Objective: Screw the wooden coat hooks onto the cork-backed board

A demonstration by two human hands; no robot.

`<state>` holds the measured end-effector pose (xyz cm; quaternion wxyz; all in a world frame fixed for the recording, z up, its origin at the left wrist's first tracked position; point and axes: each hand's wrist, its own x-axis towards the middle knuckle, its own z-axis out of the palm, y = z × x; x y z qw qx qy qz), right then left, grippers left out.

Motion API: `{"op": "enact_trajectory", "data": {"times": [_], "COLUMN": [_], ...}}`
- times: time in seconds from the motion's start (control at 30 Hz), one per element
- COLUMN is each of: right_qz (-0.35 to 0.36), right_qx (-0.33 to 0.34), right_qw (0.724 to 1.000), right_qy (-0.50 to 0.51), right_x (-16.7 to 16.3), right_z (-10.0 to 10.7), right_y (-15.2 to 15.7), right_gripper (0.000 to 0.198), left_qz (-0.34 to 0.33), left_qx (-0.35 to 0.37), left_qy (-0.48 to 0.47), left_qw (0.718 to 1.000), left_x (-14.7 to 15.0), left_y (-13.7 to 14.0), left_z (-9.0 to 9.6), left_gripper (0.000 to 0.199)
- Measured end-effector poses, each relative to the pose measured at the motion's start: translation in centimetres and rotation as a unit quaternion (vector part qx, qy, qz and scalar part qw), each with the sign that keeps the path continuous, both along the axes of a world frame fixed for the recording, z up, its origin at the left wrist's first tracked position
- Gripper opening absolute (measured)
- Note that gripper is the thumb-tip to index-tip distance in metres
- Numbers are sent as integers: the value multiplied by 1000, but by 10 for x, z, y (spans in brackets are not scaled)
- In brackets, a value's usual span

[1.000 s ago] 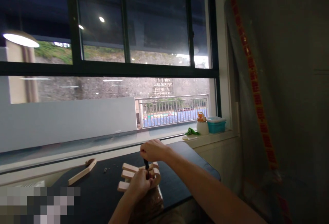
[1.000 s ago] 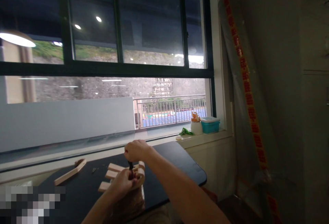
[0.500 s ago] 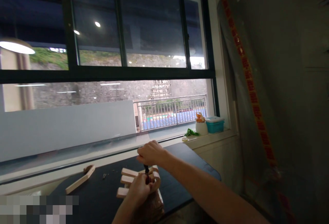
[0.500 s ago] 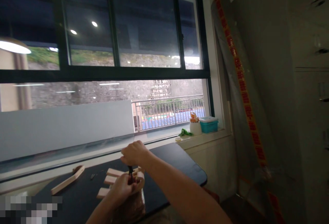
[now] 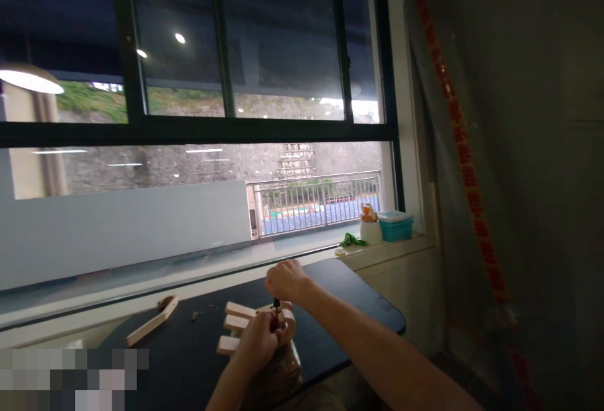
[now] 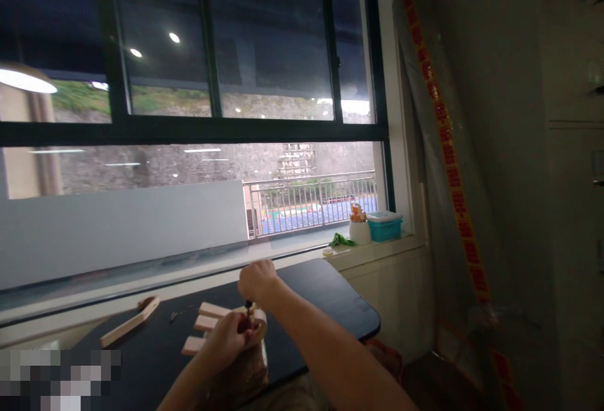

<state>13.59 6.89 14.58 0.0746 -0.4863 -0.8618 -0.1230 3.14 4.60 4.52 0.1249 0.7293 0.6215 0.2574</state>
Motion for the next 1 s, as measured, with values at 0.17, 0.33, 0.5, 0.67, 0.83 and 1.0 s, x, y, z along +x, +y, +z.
{"op": "enact_trajectory", "data": {"times": [0.17,0.33,0.5,0.67,0.83,1.0], "right_qz": [67,65,37,4,52,71], "right_qx": [-2,22,35,31,6,8], "right_qw": [998,997,998,996,996,995], "right_qy": [18,20,47,78,69,75], "right_x": [7,0,-10,-9,6,6], "right_z": [18,9,-1,-2,5,4], "right_y": [-8,-11,-11,-10,-9,-13], "right_gripper": [30,37,38,42,33,32], "left_qz": [6,1,7,4,11,18], "left_qx": [-10,-3,-7,-2,5,-4], "left_qy": [-3,-5,-6,-3,-1,-3], "left_qw": [1000,1000,1000,1000,1000,1000], "left_x": [-2,-3,-1,-1,-3,-2], "left_y": [2,5,3,3,7,7], "left_z": [-3,-5,-2,-2,-5,-7], "left_gripper": [12,14,13,13,15,12]}}
